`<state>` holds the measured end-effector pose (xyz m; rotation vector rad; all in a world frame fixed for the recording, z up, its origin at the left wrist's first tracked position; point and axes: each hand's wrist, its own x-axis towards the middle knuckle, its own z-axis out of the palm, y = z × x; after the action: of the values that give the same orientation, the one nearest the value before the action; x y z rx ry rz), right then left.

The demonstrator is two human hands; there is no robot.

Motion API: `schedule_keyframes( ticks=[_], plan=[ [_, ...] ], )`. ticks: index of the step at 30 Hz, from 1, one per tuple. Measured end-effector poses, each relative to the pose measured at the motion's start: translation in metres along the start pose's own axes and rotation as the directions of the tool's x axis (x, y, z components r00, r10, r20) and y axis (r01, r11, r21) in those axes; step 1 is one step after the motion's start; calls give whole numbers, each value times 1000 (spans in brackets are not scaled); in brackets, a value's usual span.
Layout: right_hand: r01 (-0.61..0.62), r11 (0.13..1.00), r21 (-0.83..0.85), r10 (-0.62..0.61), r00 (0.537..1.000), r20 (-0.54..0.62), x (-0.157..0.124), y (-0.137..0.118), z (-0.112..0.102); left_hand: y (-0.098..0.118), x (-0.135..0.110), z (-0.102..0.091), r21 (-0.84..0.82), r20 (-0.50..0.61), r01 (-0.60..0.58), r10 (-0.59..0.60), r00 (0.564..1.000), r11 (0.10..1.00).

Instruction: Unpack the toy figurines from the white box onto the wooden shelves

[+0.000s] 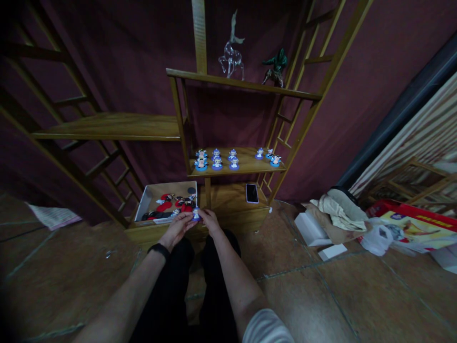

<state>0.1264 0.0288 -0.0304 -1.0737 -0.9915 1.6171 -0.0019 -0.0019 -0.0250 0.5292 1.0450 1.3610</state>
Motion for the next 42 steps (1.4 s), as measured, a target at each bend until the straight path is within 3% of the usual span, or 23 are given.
schedule_keyframes(
  ticks=[5,10,18,42],
  plan=[
    [58,994,-92,-56,998,21,-1,1,-1,-2,1,-1,28,13,-28,27,1000,999],
    [104,992,-73,-97,991,91,-3,1,-1,-2,2,-4,55,47,-13,11,999,998],
    [90,991,-99,-80,992,98,-4,0,-1,-2,2,-1,123,-15,-55,57,998,991],
    [-4,999,-32,6,998,69,-5,-2,0,0,3,-4,56,2,-24,24,1000,998]
  ],
)
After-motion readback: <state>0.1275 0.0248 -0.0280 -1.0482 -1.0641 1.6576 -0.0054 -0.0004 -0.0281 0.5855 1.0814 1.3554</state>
